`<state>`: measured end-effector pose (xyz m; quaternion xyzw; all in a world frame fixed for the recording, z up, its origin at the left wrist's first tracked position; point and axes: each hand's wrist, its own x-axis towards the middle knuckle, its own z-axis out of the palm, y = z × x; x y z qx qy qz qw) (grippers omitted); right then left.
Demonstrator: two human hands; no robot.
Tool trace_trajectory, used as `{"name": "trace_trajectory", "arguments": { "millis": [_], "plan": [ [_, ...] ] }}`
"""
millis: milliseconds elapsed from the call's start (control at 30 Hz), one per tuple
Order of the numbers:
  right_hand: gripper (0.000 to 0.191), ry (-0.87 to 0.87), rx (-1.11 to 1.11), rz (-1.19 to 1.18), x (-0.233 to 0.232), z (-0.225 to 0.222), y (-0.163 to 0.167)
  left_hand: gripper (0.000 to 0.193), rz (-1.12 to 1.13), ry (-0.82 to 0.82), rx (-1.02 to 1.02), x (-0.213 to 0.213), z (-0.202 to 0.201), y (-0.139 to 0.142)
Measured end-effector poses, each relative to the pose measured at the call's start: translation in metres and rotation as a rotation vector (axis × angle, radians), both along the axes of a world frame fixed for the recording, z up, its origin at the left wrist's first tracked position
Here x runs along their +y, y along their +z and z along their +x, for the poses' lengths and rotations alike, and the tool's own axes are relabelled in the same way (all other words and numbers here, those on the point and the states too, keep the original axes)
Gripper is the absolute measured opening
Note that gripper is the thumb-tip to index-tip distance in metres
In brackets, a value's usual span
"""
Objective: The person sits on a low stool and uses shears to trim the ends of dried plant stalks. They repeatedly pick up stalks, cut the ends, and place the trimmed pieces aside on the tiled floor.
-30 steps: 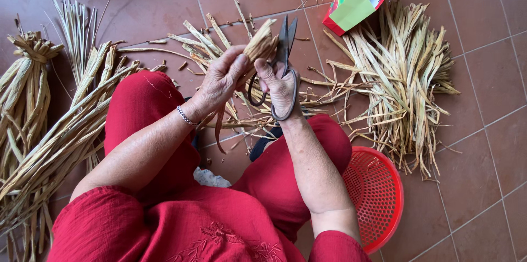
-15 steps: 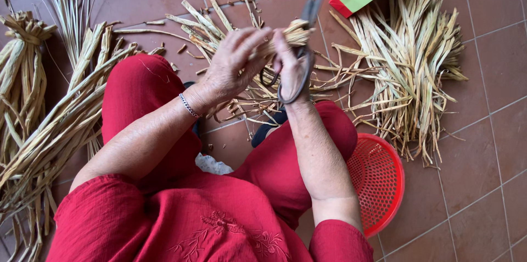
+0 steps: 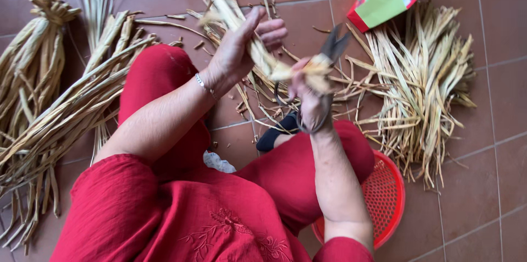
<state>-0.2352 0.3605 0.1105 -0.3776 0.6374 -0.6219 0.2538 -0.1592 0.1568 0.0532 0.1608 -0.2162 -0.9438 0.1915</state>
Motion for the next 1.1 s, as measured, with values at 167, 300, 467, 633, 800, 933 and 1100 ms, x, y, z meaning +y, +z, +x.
{"name": "trace_trajectory", "arguments": {
  "millis": [167,300,467,633,800,933,1100],
  "plan": [
    [0.018,0.250,0.575,0.162,0.010,0.028,-0.020,0.025,-0.140,0.220,-0.109,-0.050,-0.006,-0.024],
    [0.032,0.415,0.654,0.287,0.031,0.042,-0.040,0.027,-0.293,0.337,-0.170,-0.082,-0.004,-0.038],
    [0.040,0.454,0.716,0.351,0.049,0.052,-0.076,0.028,-0.418,0.336,-0.248,-0.105,0.002,-0.034],
    [0.021,0.503,0.716,0.542,0.065,0.059,-0.115,0.029,-0.450,0.397,-0.273,-0.122,0.003,-0.021],
    [0.014,0.510,0.729,0.629,0.074,0.057,-0.151,0.030,-0.508,0.410,-0.185,-0.132,0.000,-0.022],
    [0.013,0.551,0.733,0.694,0.084,0.059,-0.175,0.026,-0.559,0.449,-0.160,-0.133,-0.005,-0.021],
    [0.027,0.645,0.755,0.924,0.084,0.065,-0.193,0.027,-0.453,0.251,-0.155,-0.119,0.003,-0.004]
  ]
}}
